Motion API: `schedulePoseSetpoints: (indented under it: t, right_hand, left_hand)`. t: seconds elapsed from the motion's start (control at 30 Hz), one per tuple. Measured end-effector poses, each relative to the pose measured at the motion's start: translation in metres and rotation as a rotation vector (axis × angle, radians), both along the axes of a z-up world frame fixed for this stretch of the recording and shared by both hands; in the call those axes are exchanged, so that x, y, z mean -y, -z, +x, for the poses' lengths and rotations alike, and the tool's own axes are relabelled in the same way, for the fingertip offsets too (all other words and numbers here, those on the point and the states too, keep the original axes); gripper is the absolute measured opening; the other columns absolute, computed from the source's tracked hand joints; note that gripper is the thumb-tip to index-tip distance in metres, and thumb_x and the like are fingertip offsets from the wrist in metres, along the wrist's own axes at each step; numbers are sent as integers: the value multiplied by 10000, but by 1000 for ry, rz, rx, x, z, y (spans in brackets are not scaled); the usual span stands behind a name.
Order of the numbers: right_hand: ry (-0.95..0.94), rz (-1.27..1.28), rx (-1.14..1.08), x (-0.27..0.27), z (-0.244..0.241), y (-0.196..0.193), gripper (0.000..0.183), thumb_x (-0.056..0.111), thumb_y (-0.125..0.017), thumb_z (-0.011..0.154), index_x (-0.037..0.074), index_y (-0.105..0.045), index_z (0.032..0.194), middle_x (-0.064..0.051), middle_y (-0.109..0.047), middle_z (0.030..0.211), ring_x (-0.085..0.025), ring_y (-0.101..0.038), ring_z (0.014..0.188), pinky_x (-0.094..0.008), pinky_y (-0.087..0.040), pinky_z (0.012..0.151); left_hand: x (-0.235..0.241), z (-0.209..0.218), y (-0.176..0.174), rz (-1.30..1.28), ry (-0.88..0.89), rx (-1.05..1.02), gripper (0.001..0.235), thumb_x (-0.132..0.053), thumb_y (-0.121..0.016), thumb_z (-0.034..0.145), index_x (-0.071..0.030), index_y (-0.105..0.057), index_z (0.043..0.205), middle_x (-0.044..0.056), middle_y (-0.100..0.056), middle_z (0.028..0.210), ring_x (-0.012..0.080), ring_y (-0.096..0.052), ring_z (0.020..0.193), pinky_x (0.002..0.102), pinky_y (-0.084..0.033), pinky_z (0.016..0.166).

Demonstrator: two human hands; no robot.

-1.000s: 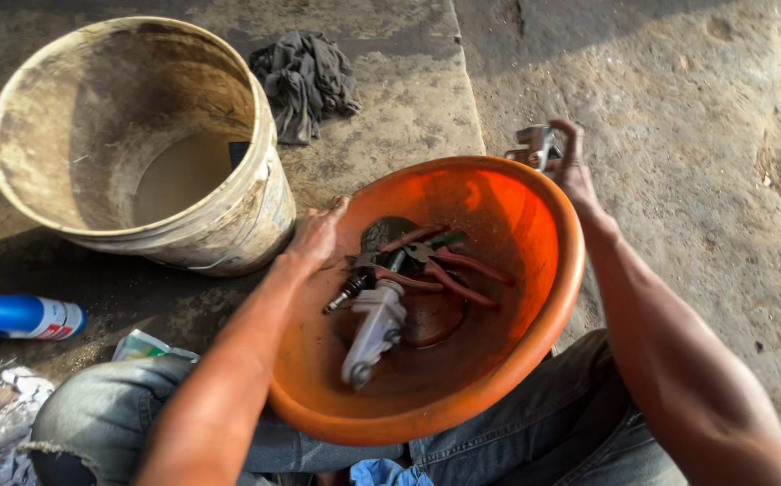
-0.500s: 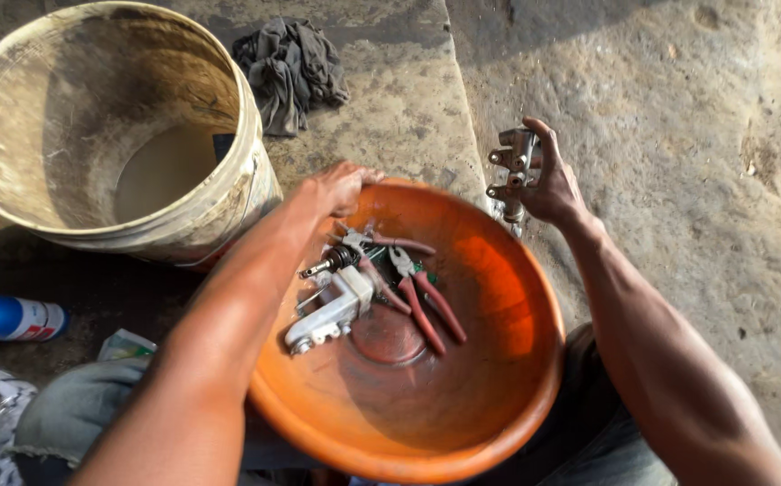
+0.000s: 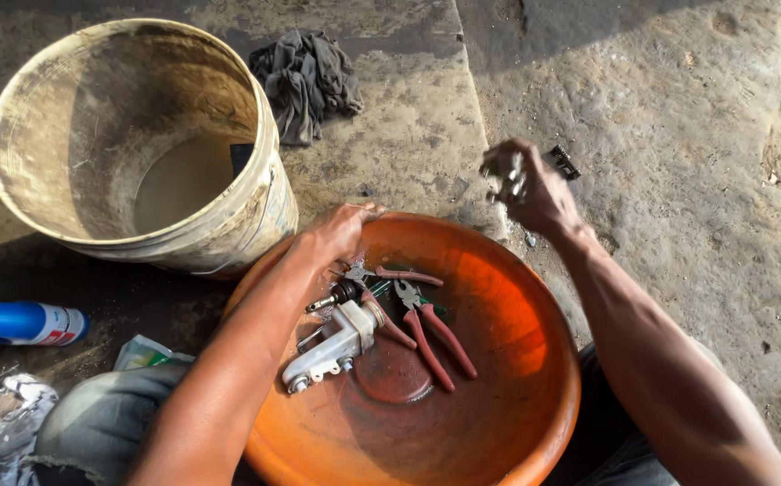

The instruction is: The person sits on the ground and cleans a disassembled mechanical component, likely a carburetor, using pliers, a screwdriver, and a cleaning fluid. They scrub the parts with a brush, apply liquid from a blue bottle, and manipulate the components within an orange basin.

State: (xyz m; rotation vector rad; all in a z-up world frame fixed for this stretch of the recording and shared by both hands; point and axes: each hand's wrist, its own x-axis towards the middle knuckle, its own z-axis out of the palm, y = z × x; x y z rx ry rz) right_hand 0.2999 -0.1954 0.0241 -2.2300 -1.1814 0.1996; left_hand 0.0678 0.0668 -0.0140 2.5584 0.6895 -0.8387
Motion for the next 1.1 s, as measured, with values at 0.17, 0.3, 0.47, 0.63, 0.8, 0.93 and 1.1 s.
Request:
schedulePoseSetpoints:
  t: [0.17, 0.3, 0.47, 0.63, 0.8, 0.93, 1.1]
  right_hand:
    - [-35, 78, 107, -1, -6, 1, 541, 21, -648, 963, 214, -426, 1417, -111, -714, 1299, -309, -743, 1066, -402, -647, 754]
    - [-193, 93, 86, 3, -16, -12, 562, 55, -678, 912, 197, -476, 1416, -89, -766, 1223, -340, -745, 1104, -464, -625, 837]
    - [20, 336, -138, 1, -4, -24, 486, 280, -582, 989, 145, -473, 1443, -133, -675, 1355, -323, -697, 1167, -462, -637, 859]
    - [-243, 345, -483, 10, -8, 7, 347, 306, -428, 1070, 116, -593, 1309, -162, -736, 1295, -322, -705, 1090, -417, -602, 823]
    - [-108, 191, -383, -2, -17, -26, 228, 138, -411, 1159, 191, -620, 1232, -97, -725, 1213, -258, -750, 1040, -370, -639, 674]
    - [-30, 230, 205, -4, -17, -43, 336, 93, -509, 1046, 146, -477, 1376, -145, -722, 1258, -306, -758, 939, -391, -623, 622]
    - [-151, 82, -4, 2, -20, -7, 454, 80, -584, 1048, 179, -349, 1423, -96, -783, 1213, -269, -770, 912, -396, -641, 686]
  left_hand:
    - [-29, 9, 78, 17, 264, 489, 750, 79, -615, 795, -141, -490, 1500, 169, -545, 1466, 325, -665, 1115, 386, -570, 972]
    - [-22, 7, 77, 80, 266, 585, 691, 82, -619, 818, -217, -560, 1438, 105, -561, 1463, 311, -627, 1172, 389, -530, 993]
    - [-3, -5, 6, -3, 114, 339, 658, -13, -609, 925, -240, -471, 1527, 99, -602, 1410, 276, -648, 1174, 372, -542, 1017]
    - [6, -4, 6, 10, 102, 298, 871, 184, -552, 819, -300, -418, 1530, 154, -485, 1474, 321, -632, 1156, 349, -590, 933]
    - [5, -4, 2, 36, 94, 336, 782, 183, -515, 880, -285, -503, 1506, 147, -604, 1319, 303, -684, 1050, 339, -591, 903]
    - [9, -5, -10, 10, 3, 204, 649, 166, -523, 892, -166, -587, 1446, 138, -682, 1260, 270, -746, 992, 343, -616, 835]
    - [-2, 1, 8, -6, 52, 398, 616, 93, -677, 809, -184, -634, 1359, 140, -643, 1253, 287, -684, 1046, 360, -571, 936]
